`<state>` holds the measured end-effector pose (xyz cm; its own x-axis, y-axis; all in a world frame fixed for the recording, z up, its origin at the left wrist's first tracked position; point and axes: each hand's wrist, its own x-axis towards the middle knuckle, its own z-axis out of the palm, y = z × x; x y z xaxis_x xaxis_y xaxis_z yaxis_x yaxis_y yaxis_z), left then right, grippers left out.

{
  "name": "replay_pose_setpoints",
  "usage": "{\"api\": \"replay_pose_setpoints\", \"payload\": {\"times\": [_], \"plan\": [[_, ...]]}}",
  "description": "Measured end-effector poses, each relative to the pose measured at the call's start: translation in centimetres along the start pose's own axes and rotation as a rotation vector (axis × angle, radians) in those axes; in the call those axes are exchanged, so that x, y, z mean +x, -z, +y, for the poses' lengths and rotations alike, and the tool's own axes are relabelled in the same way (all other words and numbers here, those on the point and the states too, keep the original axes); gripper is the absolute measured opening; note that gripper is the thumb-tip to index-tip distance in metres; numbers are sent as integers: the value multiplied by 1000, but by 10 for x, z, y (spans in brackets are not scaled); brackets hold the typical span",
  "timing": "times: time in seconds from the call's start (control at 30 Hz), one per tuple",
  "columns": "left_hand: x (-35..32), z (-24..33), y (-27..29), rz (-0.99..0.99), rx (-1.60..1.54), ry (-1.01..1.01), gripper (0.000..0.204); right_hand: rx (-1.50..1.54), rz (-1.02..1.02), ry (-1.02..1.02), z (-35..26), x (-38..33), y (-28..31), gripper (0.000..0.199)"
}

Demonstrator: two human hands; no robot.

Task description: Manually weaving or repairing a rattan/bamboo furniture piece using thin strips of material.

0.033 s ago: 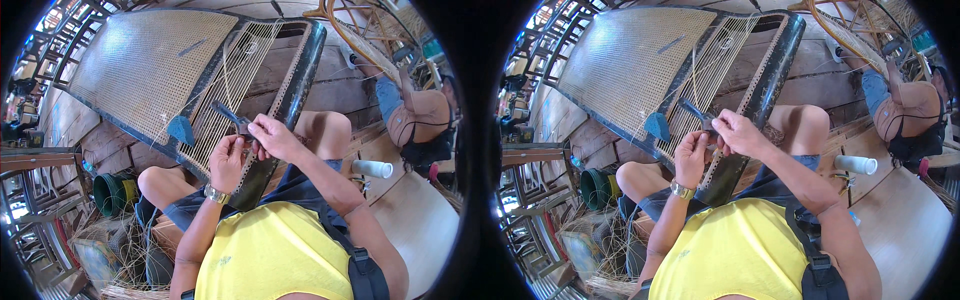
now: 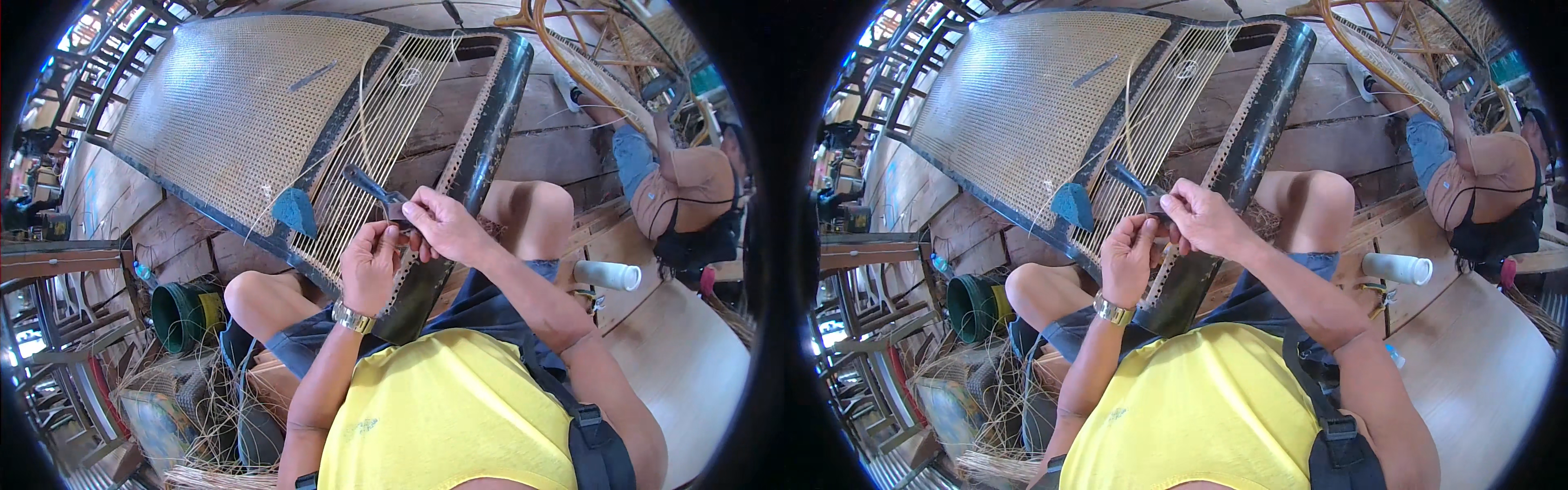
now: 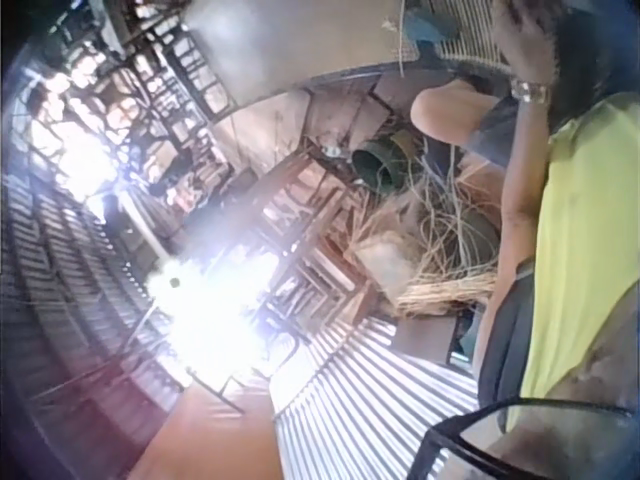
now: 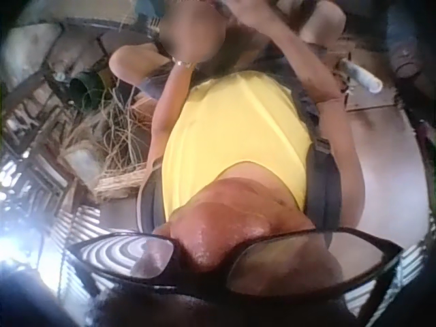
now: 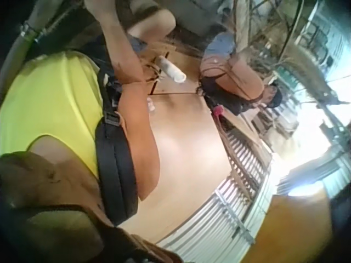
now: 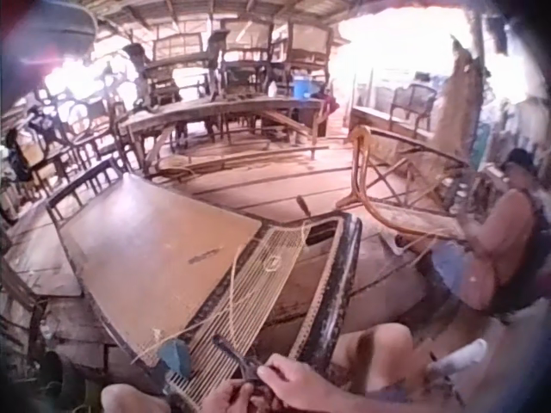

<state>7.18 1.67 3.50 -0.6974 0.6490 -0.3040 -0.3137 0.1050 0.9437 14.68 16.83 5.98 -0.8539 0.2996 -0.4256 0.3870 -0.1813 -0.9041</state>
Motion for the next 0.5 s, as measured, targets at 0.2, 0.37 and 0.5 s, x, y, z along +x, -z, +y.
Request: {"api": "replay_pose_setpoints", "payload": {"times": [0.2, 0.37, 0.5], "plan": [[-9, 10, 5, 133, 162, -101, 17, -77, 105, 84, 8, -2, -16, 22], [-6, -9, 18, 114, 217, -118, 17, 79, 0, 17, 6, 0, -17, 21], [-11, -5, 19, 287, 97, -370, 21, 284, -68, -90, 8, 0, -15, 21]]}}
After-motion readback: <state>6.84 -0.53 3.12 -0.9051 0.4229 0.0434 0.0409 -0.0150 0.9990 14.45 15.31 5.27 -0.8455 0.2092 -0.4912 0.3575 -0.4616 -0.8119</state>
